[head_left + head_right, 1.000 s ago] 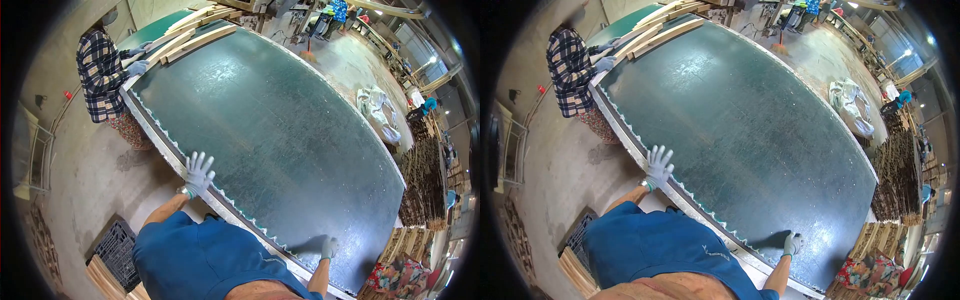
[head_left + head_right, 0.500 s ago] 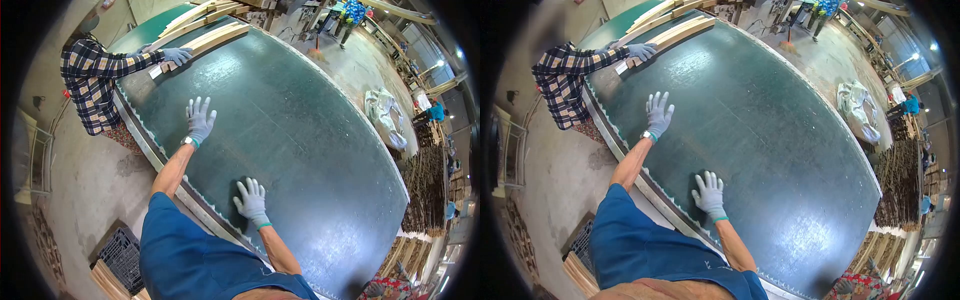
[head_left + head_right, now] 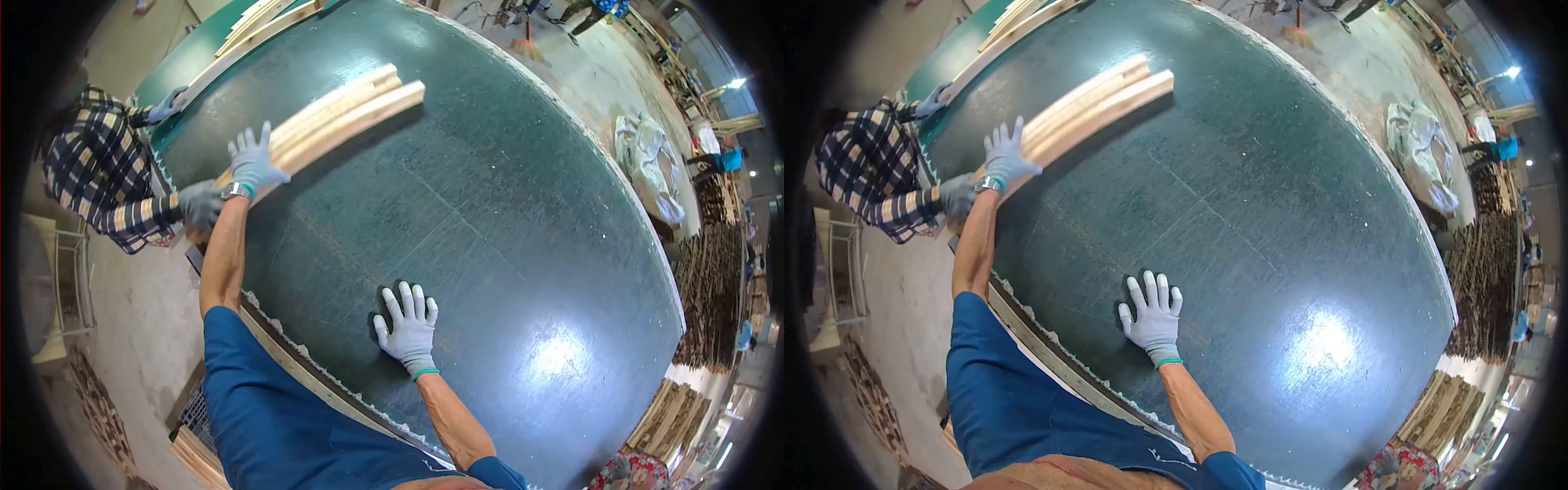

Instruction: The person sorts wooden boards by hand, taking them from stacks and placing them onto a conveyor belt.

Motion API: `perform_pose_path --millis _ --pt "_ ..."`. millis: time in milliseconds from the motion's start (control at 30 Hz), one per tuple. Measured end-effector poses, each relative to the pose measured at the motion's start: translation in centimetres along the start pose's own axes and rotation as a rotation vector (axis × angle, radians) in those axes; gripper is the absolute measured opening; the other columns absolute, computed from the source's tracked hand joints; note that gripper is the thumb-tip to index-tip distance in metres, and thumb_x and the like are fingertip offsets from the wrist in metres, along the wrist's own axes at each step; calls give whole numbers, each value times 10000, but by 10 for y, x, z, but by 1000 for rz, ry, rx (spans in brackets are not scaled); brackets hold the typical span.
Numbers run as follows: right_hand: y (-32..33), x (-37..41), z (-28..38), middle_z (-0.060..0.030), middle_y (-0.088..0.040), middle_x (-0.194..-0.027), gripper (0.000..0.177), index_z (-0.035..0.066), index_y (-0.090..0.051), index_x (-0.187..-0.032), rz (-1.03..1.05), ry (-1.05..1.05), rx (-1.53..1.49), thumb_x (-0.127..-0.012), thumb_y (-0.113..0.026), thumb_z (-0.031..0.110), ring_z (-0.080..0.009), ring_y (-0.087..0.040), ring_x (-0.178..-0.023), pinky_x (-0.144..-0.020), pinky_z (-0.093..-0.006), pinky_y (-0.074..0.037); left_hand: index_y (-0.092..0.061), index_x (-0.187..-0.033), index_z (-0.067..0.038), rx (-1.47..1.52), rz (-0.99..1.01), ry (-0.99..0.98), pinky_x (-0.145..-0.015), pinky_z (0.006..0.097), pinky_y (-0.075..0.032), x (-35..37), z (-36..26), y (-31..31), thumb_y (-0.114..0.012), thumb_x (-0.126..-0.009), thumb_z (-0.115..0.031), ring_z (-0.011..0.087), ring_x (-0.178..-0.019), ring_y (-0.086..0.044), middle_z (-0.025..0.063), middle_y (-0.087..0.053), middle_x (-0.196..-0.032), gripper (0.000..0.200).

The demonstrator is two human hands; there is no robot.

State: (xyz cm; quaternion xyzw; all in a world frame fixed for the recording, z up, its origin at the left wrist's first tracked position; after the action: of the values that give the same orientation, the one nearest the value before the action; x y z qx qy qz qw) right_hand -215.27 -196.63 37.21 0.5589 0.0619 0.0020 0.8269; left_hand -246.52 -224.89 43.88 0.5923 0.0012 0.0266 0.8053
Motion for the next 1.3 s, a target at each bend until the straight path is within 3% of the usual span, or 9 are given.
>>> perform_pose_path --millis 67,267,400,500,600,667,733,1067,1300 --pt "5 4 0 -117 -468 -1381 532 194 -568 -1287 -2 -3 -4 -813 -590 435 -321 -379 -1303 -1068 -502 -210 -137 -1530 -185 239 315 -119 -1031 482 -342 3 -5 -22 -826 -526 -500 387 -1249 -432 213 -449 -1333 1258" --pt "14 9 1 -152 -457 -1387 625 133 -495 -1348 -143 -38 -131 -806 -626 414 -321 -396 -1308 -1080 -504 -256 -147 -1516 -175 149 162 -406 -951 472 -400 79 -58 -9 -840 -515 -462 353 -1152 -506 182 -495 -1241 1250" --pt "16 43 -30 -193 -363 -1465 820 104 -189 -1509 -501 -383 -939 -873 -607 407 -350 -359 -1350 -1071 -485 -333 -308 -1430 -133 435 259 -511 -936 418 -442 177 -141 26 -849 -519 -405 334 -1070 -574 176 -558 -1177 1094" --pt "28 94 -58 -186 -305 -1502 939 289 153 -1508 -575 -803 -1647 -913 -552 465 -395 -459 -1247 -1022 -589 -338 -516 -1246 1 1495 982 -569 -901 296 -471 251 -216 34 -776 -620 -192 222 -968 -605 131 -622 -1102 706" --pt "61 133 -77 -197 -311 -1472 847 203 -23 -1525 -629 -742 -2088 -918 -554 460 -300 -555 -1074 -896 -422 -462 -501 -1277 27 1500 1367 -618 -900 313 -478 345 -271 86 -730 -667 -180 201 -970 -608 109 -622 -1110 684" --pt "79 151 -112 -158 -577 -1150 621 35 -459 -1284 -896 -642 -2101 -869 -567 484 -290 -613 -991 -882 -426 -505 -484 -1303 18 1476 1276 -798 -906 321 -475 389 -313 93 -740 -643 -176 203 -998 -601 112 -615 -1123 734" --pt "124 188 -122 -121 -579 -1081 632 48 -459 -1271 -942 -634 -2042 -795 -656 413 -262 -617 -952 -859 -393 -516 -458 -1332 12 1420 1126 -1072 -939 327 -462 423 -345 117 -770 -599 -170 218 -1057 -586 106 -593 -1176 817" --pt "441 309 -123 -143 -325 -1466 1217 26 -66 -1516 -1143 153 -1042 -561 -814 125 -229 -338 -1343 -1107 -339 -289 -371 -1392 -66 1502 869 -1802 -1009 352 -429 547 -424 343 -793 -554 -55 192 -1170 -513 68 -525 -1298 938" --pt "399 391 -193 -168 -207 -1538 1347 8 -19 -1515 -1021 15 -682 -511 -870 292 -260 -221 -1424 -1156 -355 -199 -517 -1267 -27 1359 690 -1734 -973 362 -447 621 -475 314 -761 -610 -156 235 -1132 -564 89 -586 -1238 713"
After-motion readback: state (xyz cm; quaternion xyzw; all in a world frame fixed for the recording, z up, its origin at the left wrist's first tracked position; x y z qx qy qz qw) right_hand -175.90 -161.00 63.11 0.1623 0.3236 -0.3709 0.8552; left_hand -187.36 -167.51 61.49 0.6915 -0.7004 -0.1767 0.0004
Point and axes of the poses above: each hand's wrist, its own x-axis away from the middle knuckle, its own y-axis out of the back of the hand, z = x × y, the point moved 5 cm from there along -x, towards the middle knuckle
